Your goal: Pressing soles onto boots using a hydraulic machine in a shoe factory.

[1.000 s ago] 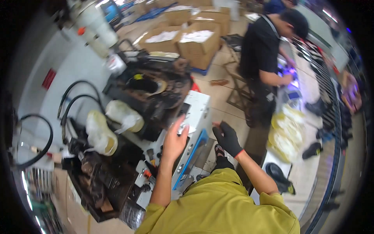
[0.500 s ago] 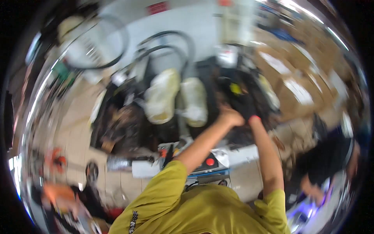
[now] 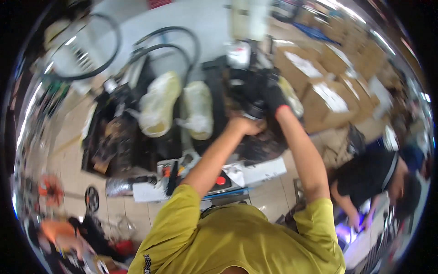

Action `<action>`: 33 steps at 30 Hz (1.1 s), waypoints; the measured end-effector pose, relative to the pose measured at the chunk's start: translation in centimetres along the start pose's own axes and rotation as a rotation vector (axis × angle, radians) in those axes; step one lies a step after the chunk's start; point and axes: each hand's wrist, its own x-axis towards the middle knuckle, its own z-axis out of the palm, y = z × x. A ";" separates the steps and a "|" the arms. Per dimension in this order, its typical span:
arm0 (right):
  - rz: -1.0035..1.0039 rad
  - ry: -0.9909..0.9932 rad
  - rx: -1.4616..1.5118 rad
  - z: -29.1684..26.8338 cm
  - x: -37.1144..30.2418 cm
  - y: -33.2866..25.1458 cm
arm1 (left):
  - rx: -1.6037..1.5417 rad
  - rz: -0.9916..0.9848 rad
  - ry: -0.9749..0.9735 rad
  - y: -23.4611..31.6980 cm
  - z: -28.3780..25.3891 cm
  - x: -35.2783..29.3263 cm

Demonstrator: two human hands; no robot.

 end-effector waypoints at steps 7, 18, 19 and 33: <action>0.306 -0.037 0.583 -1.5 -11.7 -15.3 | 0.044 -0.242 -0.349 -3.7 -5.6 -6.5; -0.002 0.263 -0.018 -5.0 -38.2 -21.7 | -2.173 0.070 -0.467 11.8 -10.9 -24.3; -0.031 0.164 -0.063 -5.1 -41.3 -23.3 | -2.128 0.092 -0.492 12.2 -10.5 -25.3; 0.325 0.926 -0.614 2.1 -74.4 -23.1 | -1.141 0.352 -1.932 25.1 0.5 -36.9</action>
